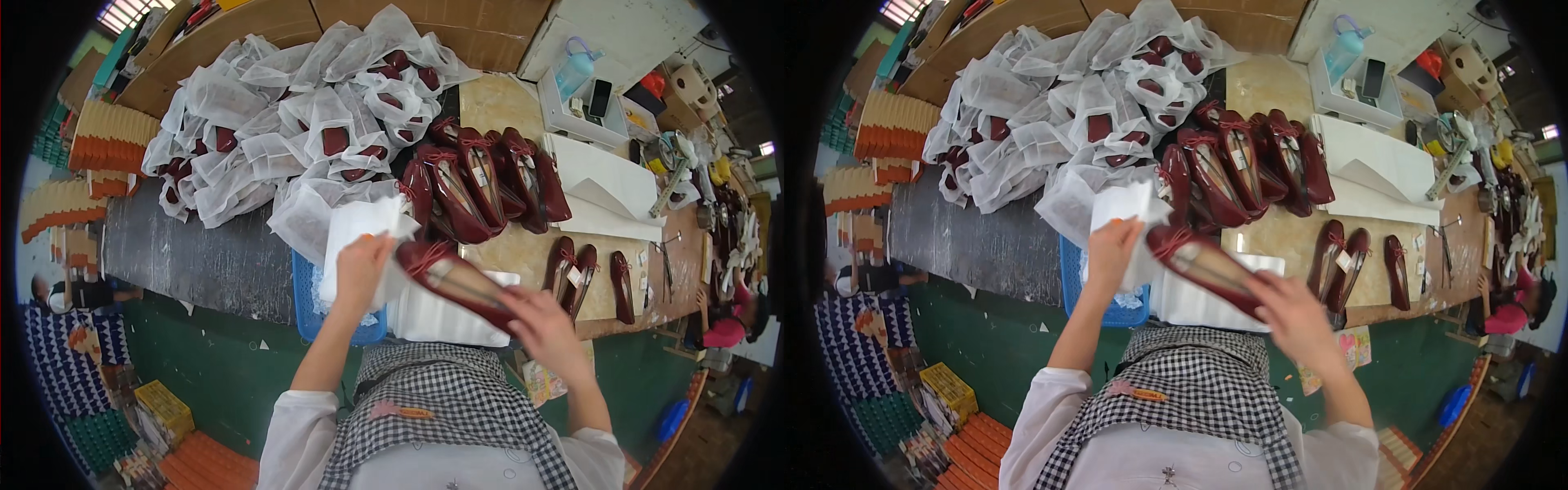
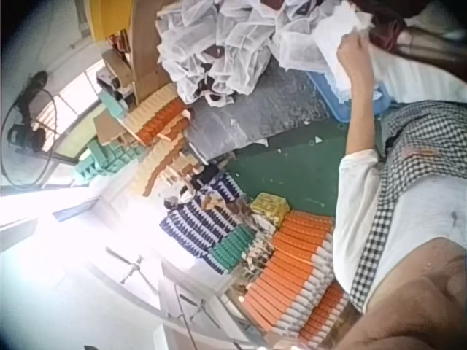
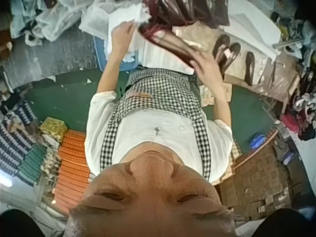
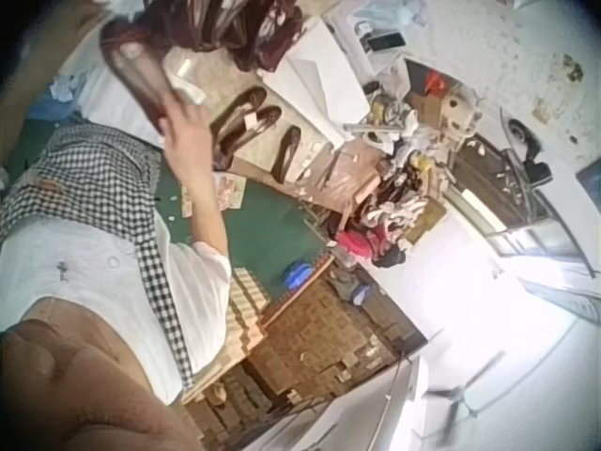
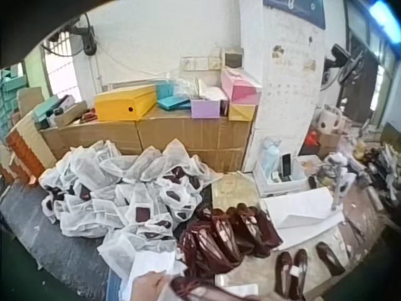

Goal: The person wraps maroon patent leather shoes in white tissue paper and places them into a blue plastic basket. They then pick up a pair of shoes, apply small white labels to the insoles using an orange tool, and place the shoes on the table.

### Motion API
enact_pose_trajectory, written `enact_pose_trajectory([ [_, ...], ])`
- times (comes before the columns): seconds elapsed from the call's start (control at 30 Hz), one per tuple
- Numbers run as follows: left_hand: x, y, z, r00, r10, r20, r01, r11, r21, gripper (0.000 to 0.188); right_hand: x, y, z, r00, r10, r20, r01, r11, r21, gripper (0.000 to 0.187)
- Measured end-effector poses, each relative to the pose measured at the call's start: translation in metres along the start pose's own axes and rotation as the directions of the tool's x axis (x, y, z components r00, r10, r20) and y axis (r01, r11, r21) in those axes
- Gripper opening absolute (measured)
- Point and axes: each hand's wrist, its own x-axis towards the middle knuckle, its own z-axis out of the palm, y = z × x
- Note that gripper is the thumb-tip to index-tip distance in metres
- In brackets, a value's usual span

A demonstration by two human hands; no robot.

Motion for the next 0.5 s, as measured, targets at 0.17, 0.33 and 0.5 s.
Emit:
enact_pose_trajectory([
  [0.17, -0.061, 0.062, -0.02, 0.987, 0.032, 0.16, -0.003, 0.985, -0.173, 0.012, 0.085, -0.002, 0.078, 0.844, 0.197, 0.5, -0.537, 0.285, 0.794, 0.039],
  [0.33, -0.02, 0.037, -0.092, 0.946, -0.278, -0.168, 0.203, 0.909, -0.365, 0.011, 0.173, -0.058, 0.138, 0.997, -0.044, -0.057, 0.064, 0.185, 0.981, 0.041],
  [0.5, -0.048, -0.025, -0.05, 0.841, -0.532, 0.095, 0.435, 0.561, -0.704, 0.024, 0.15, -0.034, 0.127, 0.997, 0.009, 0.072, -0.058, 0.691, 0.721, 0.017],
])
